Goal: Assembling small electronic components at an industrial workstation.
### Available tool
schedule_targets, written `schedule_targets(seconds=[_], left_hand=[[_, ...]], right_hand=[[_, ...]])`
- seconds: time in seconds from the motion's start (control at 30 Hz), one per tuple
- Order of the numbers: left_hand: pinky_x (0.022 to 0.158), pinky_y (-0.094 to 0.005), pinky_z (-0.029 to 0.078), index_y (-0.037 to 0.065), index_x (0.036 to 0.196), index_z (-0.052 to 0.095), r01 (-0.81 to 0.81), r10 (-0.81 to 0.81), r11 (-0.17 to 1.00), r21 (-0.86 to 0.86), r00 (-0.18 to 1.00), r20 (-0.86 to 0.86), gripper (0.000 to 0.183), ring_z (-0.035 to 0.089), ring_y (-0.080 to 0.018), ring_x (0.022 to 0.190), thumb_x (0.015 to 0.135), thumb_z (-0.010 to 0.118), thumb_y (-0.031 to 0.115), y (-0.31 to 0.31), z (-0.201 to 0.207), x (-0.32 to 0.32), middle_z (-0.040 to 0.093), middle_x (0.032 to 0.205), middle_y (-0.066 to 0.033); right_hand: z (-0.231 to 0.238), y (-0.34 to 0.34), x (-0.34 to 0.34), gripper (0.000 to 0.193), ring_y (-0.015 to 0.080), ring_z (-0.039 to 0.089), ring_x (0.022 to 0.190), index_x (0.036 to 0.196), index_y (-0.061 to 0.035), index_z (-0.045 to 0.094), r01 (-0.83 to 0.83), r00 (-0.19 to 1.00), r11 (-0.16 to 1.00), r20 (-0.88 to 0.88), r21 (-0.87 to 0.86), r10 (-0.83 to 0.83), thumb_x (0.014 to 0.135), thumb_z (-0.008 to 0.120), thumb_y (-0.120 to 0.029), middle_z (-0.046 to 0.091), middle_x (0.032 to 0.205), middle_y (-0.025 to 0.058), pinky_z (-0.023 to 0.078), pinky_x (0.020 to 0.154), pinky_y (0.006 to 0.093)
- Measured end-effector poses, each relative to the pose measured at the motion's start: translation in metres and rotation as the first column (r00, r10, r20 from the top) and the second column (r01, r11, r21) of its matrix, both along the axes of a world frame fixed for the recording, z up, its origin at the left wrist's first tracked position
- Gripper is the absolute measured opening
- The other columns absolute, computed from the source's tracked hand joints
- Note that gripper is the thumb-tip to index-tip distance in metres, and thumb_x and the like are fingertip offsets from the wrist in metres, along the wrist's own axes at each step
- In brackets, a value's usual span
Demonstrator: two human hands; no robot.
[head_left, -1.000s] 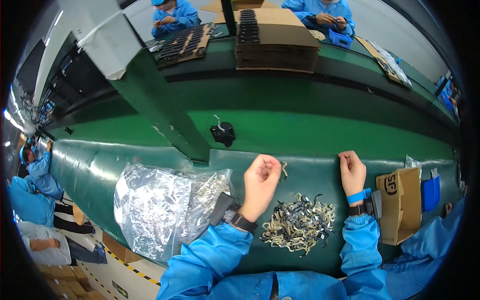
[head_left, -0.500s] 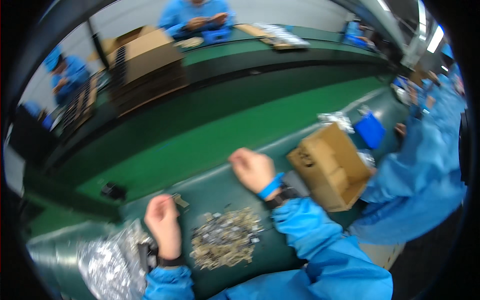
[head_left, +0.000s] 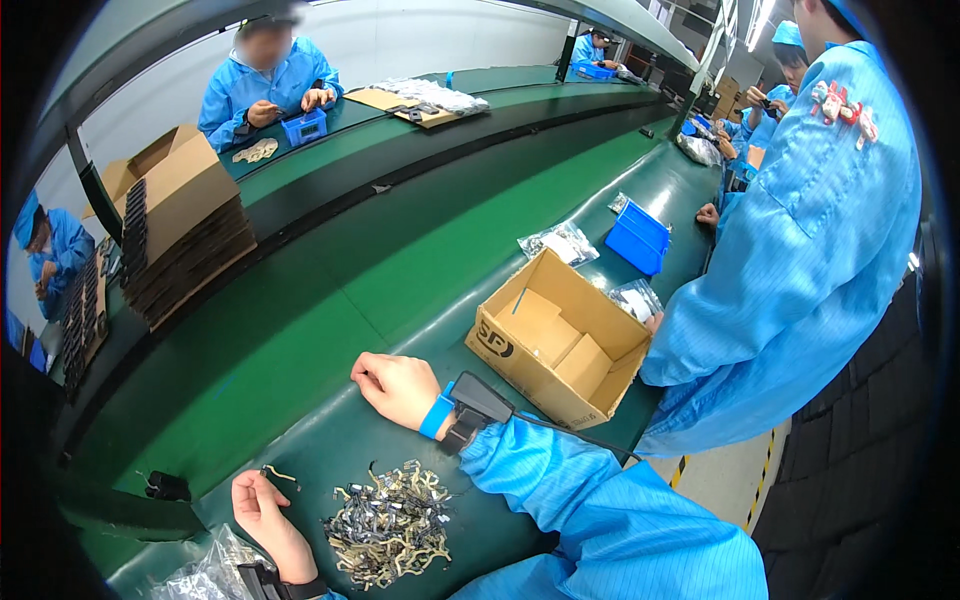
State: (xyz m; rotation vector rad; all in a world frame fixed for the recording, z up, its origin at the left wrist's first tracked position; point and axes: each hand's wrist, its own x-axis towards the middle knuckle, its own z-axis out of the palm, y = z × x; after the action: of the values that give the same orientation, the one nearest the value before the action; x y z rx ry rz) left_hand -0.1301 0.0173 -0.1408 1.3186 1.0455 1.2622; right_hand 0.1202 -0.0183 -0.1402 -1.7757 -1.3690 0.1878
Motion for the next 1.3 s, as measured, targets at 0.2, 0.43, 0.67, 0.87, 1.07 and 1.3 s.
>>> schedule_targets(seconds=[0.2,0.43,0.67,0.87,1.07,1.3], left_hand=[[0.053,-0.0175,0.031,0.004,0.088,0.053,0.023,-0.023,1.000,0.021,0.999,0.022,0.013,0.040,-0.0025,0.057,0.096,0.055,0.014,-0.001,0.000,0.001,0.046,0.068,0.0038],[0.053,-0.0183,0.029,0.006,0.087,0.053,0.019,-0.019,1.000,0.019,1.000,-0.010,0.014,0.038,-0.0026,0.058,0.095,0.057,0.017,-0.003,0.002,0.002,0.046,0.071,0.0040],[0.053,-0.0179,0.031,0.005,0.087,0.053,0.046,-0.046,0.999,0.022,0.999,-0.014,0.013,0.040,-0.0025,0.060,0.095,0.057,0.014,-0.004,0.000,0.003,0.047,0.073,0.0040],[0.055,-0.0183,0.035,0.005,0.088,0.055,0.017,-0.018,1.000,-0.010,0.998,-0.065,0.010,0.044,-0.0036,0.062,0.093,0.059,0.012,-0.002,0.000,-0.003,0.052,0.076,0.0030],[0.059,-0.0207,0.043,0.007,0.094,0.059,0.084,-0.083,0.996,-0.014,0.995,0.058,0.007,0.052,-0.0064,0.067,0.092,0.060,0.014,-0.003,0.001,0.001,0.057,0.079,0.0020],[0.064,-0.0185,0.042,0.002,0.104,0.055,0.141,-0.139,0.990,-0.026,0.987,0.075,0.016,0.052,-0.0017,0.074,0.092,0.060,0.012,-0.006,0.000,-0.004,0.056,0.084,0.0024]], right_hand=[[-0.001,-0.001,0.001,0.008,0.0313,0.064,0.071,0.085,-0.0094,0.060,-0.006,1.000,1.000,0.007,0.017,0.006,0.083,0.055,-0.015,0.066,0.078,0.0113,0.051,0.062,0.0424],[0.001,-0.001,-0.001,0.008,0.0309,0.064,0.071,0.086,-0.0097,0.060,-0.007,1.000,1.000,0.009,-0.010,0.007,0.084,0.055,-0.015,0.066,0.078,0.0109,0.051,0.064,0.0425],[0.003,-0.005,0.005,0.008,0.0308,0.065,0.071,0.085,-0.0096,0.060,0.007,1.000,1.000,0.016,0.001,-0.007,0.084,0.056,-0.016,0.066,0.078,0.0109,0.051,0.063,0.0420],[0.002,0.002,-0.001,0.009,0.0323,0.064,0.072,0.085,-0.0107,0.061,-0.001,0.999,1.000,0.042,0.014,0.000,0.084,0.057,-0.018,0.066,0.079,0.0114,0.051,0.063,0.0422],[-0.001,0.004,-0.002,0.011,0.0344,0.065,0.075,0.090,-0.0117,0.066,0.013,0.999,0.999,0.051,-0.050,-0.010,0.085,0.059,-0.019,0.067,0.081,0.0147,0.052,0.064,0.0407],[-0.008,0.003,0.002,0.008,0.0061,0.045,0.056,0.085,-0.0032,0.061,-0.044,0.997,0.999,-0.068,-0.020,0.042,0.090,0.058,-0.008,0.053,0.061,0.0021,0.037,0.050,0.0246]])
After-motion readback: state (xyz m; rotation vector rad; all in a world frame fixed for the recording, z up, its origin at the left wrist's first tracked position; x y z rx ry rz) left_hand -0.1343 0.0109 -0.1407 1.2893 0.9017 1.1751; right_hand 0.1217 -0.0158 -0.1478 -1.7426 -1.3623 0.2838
